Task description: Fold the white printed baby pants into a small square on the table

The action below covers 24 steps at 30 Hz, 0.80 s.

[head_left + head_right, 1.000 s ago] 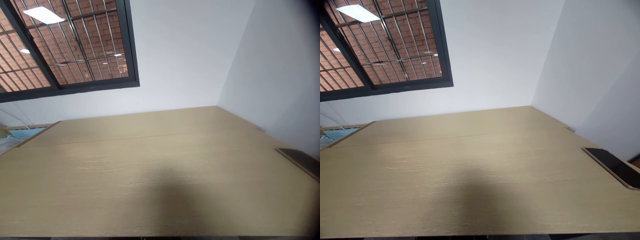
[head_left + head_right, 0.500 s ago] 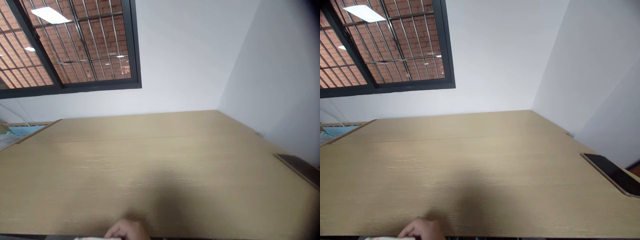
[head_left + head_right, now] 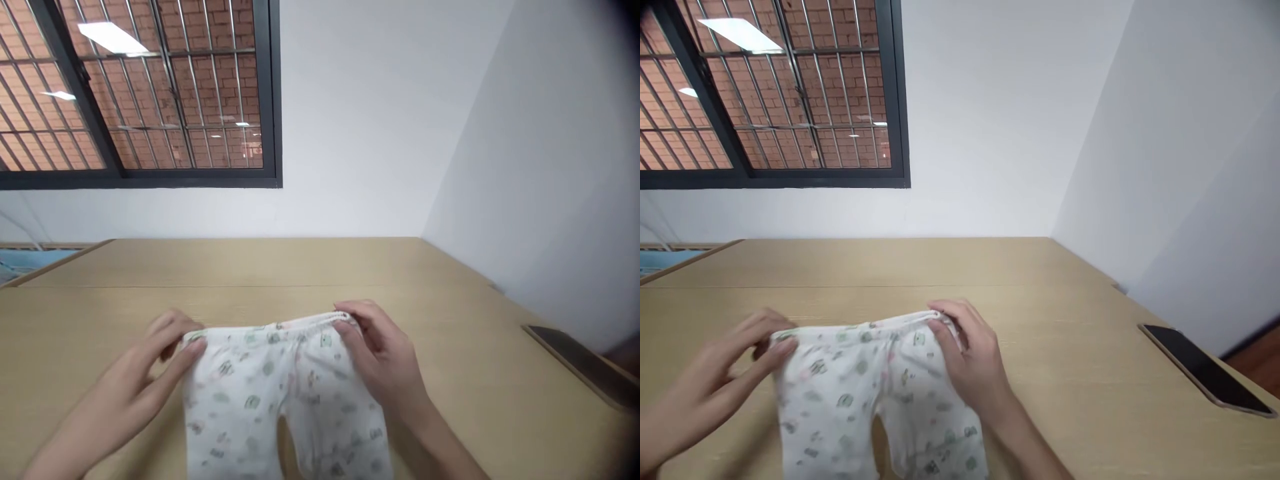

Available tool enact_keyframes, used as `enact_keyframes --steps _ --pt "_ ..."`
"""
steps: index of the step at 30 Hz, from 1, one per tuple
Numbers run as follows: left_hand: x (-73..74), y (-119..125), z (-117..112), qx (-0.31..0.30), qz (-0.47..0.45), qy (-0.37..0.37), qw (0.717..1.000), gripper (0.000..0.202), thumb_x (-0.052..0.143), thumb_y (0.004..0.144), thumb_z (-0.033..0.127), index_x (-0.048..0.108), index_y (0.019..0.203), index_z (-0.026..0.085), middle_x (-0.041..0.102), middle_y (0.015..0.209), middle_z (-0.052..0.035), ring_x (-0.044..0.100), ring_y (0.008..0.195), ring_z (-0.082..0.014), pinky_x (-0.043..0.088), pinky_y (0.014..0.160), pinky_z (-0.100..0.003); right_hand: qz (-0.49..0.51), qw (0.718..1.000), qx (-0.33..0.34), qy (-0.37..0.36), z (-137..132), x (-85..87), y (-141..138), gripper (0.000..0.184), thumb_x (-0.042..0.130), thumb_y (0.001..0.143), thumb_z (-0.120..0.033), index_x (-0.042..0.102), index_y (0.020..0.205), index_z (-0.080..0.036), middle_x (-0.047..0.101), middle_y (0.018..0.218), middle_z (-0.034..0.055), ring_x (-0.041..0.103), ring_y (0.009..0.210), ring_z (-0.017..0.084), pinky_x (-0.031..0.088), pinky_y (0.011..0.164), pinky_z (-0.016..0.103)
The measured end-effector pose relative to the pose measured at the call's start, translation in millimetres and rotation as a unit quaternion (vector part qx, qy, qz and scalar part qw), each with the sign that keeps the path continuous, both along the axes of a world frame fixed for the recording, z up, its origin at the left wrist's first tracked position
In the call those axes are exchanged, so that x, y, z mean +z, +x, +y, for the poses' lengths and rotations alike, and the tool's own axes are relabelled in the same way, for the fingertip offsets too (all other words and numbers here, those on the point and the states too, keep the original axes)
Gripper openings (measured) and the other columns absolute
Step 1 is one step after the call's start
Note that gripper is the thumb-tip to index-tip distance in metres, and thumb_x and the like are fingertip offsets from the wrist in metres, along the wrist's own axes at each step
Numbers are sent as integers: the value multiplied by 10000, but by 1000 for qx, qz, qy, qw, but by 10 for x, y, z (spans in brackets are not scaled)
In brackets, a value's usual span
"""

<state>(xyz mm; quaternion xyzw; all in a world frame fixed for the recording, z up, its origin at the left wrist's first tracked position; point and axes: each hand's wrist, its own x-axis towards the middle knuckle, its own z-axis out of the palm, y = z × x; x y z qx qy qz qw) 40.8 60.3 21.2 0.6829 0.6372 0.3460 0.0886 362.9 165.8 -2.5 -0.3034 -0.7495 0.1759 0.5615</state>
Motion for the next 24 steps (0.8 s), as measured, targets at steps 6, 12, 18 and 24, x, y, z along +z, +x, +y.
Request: enact_keyframes --steps 6,12,18,24 --pt "-231 197 983 -2 97 -81 992 355 349 986 476 602 927 235 646 929 -19 602 866 -201 443 756 -302 -127 990 -34 -56 737 -315 41 188 497 999 -304 648 1088 -238 694 1063 65 641 954 227 515 860 363" --pt "-586 292 1724 47 176 -153 971 225 454 940 320 629 870 197 670 828 -44 618 759 -202 420 652 -316 -225 970 -32 -81 1379 -806 7 184 435 987 -234 602 1060 -208 677 1072 75 612 1023 230 468 895 365" --pt "-807 416 2181 74 213 -197 954 312 587 962 456 643 1057 164 678 1024 -45 655 912 -178 550 847 -400 -268 956 -71 -90 1842 -1170 -25 163 469 956 -158 608 1033 -193 679 1044 79 595 1045 232 434 910 344" --pt "-758 792 2131 86 233 -169 954 345 539 989 405 588 1214 148 651 1186 -101 642 1061 -233 519 944 -468 -291 945 -97 -114 2058 -1270 -73 182 480 958 -137 617 1070 -179 674 1098 102 588 1074 233 408 927 333"
